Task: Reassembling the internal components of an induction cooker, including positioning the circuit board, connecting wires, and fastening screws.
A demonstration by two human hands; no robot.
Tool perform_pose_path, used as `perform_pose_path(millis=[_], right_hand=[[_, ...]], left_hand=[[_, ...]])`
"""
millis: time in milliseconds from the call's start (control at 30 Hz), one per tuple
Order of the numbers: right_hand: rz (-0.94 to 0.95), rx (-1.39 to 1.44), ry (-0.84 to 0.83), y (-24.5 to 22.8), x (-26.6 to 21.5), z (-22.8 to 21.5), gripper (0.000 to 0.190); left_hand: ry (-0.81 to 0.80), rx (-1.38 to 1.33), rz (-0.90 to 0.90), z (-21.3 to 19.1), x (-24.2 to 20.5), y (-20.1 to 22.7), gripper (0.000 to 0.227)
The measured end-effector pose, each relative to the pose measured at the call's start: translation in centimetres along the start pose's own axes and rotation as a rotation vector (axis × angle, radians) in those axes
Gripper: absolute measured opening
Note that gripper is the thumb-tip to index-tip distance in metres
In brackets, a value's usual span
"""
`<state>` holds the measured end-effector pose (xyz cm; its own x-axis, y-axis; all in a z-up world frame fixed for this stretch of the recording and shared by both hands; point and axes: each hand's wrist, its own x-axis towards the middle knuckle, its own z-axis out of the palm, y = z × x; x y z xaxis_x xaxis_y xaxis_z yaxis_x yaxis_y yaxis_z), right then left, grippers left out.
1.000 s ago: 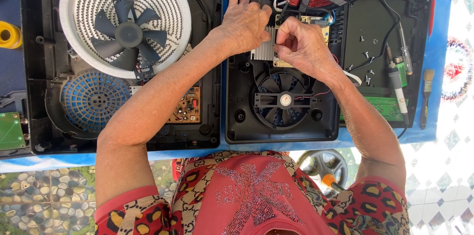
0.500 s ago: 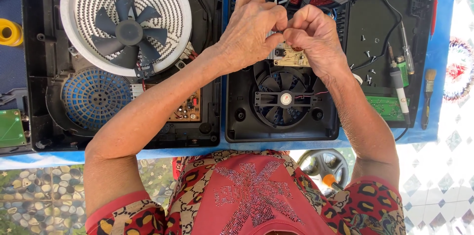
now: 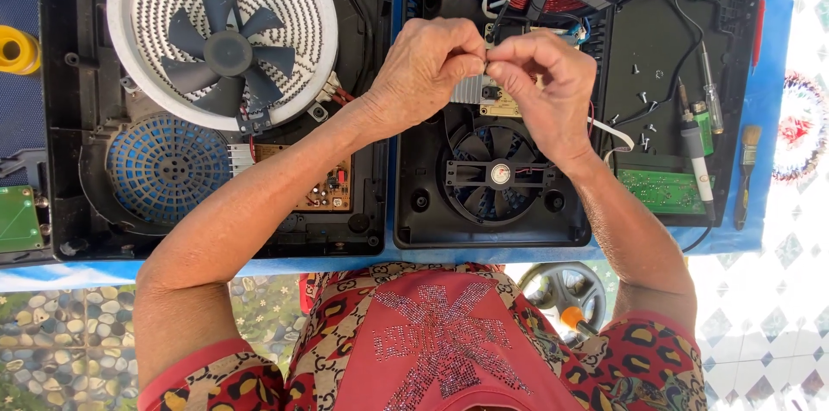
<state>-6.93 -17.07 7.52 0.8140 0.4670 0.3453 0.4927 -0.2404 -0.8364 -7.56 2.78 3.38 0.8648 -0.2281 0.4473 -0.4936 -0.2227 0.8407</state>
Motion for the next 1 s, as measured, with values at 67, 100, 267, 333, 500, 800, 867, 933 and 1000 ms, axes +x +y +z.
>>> perform_pose_path(millis=[67, 100, 267, 333, 500, 800, 867, 933, 1000], right_hand=[[-0.225, -0.230, -0.007, -0.4, 0.3, -0.1, 0.007], [-0.356, -0.309, -0.016, -0.6, 0.5, -0.2, 0.007], [-0.635, -0.446, -0.085, -1.6, 1.5, -1.1, 0.008], [-0.672, -0.566, -0.192, -2.6, 2.0, -1.3, 0.012], [-0.663, -0.588, -0.293, -2.4, 2.8, -1.4, 0.015], [-0.512, -0.476, -0.412, -0.7, 3.3, -1.6, 0.021], [-0.459, -0.466, -0.433, -0.2, 3.4, -1.5, 0.022], [-0.428, -0.596, -0.520, 0.6, 3.5, -1.2, 0.016], [-0.387, -0.584, -0.571, 1.3, 3.6, -0.7, 0.015]], left_hand=[[-0.032, -0.155, -0.055, -0.5, -0.2, 0.3, 0.016], [-0.068, -0.224, -0.071, -0.8, -0.2, 0.6, 0.015], [-0.154, -0.401, -0.079, -1.3, -0.9, 0.4, 0.016], [-0.172, -0.447, -0.136, -1.3, -1.1, 0.3, 0.016], [-0.164, -0.521, -0.273, -1.4, -1.8, 1.1, 0.018], [-0.047, -0.333, -0.355, -2.0, -2.7, 2.8, 0.012], [0.002, -0.234, -0.310, -2.3, -3.1, 3.2, 0.014], [0.073, -0.102, -0.273, -2.4, -3.6, 3.4, 0.009], [0.078, -0.136, -0.333, -2.5, -3.9, 3.8, 0.019]])
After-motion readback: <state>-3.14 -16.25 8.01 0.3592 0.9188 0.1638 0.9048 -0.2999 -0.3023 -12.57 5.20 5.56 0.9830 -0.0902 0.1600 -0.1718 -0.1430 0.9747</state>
